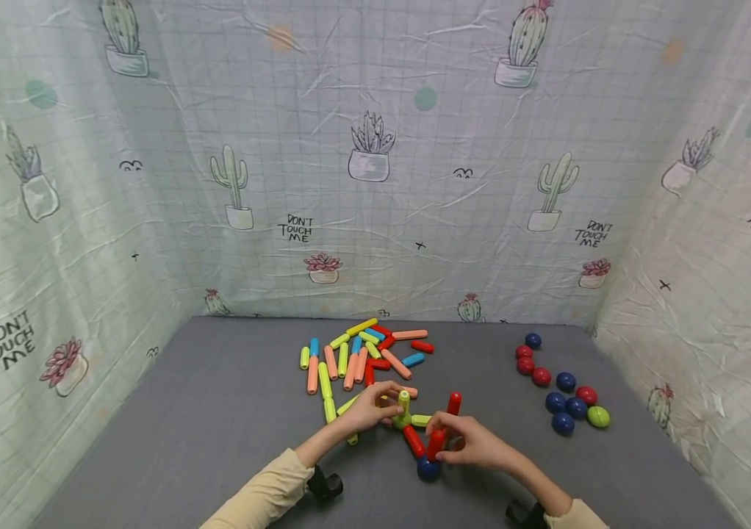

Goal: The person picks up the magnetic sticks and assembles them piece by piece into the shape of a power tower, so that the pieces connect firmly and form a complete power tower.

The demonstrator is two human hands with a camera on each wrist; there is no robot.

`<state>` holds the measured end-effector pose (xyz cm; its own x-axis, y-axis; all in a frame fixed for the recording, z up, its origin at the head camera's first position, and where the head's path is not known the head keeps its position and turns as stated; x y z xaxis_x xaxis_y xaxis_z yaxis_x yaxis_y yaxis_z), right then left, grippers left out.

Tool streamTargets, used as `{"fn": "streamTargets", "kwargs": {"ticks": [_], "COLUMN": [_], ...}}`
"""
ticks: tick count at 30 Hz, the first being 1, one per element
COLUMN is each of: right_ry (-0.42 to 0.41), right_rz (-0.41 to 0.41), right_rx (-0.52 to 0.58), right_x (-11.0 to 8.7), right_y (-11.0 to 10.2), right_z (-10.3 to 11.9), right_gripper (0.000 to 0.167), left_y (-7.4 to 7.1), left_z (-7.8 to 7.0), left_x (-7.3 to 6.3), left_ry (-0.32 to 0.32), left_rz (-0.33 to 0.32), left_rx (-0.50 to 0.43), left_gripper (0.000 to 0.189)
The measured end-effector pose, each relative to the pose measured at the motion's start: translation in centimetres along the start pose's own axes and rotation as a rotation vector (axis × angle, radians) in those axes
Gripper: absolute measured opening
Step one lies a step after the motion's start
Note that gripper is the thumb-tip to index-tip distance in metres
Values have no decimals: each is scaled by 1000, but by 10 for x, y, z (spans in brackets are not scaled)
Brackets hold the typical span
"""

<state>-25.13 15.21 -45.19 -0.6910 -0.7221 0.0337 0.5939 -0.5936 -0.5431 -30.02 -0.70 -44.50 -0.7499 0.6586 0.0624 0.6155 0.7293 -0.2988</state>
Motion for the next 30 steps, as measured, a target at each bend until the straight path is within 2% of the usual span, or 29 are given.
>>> {"fn": "streamTargets", "kwargs": {"ticks": [6,12,15,20,24,28,30], "right_ry": [-81,-68,-58,-19,22,51,55], "right_rz": [0,73,90,75,62,35,9], "right_rx": [-166,-257,-308,-405,-425,-458,-500], "right_x": [2,3,4,2,1,1,0], "right_y": [6,11,9,0,-2,0,2], "right_z": [9,15,18,19,18,18,17], "right_gripper": [21,23,25,25,24,28,31], "left_y": [1,1,0,-2,-2,-1,-1], "left_z": [5,24,29,30,30,16,16], "left_x": [2,10,12,13,12,7,6], "left_ry": [13,25,37,46,46,54,51], "left_rz": [3,-16,-27,-52,-58,-47,-45], "left_rx": [6,26,49,81,76,58,49], "left_gripper": [28,31,31,26,25,25,25]}}
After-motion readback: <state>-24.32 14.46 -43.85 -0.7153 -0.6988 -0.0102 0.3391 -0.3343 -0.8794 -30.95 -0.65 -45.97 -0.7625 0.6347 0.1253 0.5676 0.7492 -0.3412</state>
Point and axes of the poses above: each hand's wrist, its own x-axis towards the middle knuckle, its own y-axis out of the palm, z = x × y, the point moved 6 cm from there along x, towards the middle knuckle, and after that the axes turned 2 degrees about z, right-handed, at the moved point
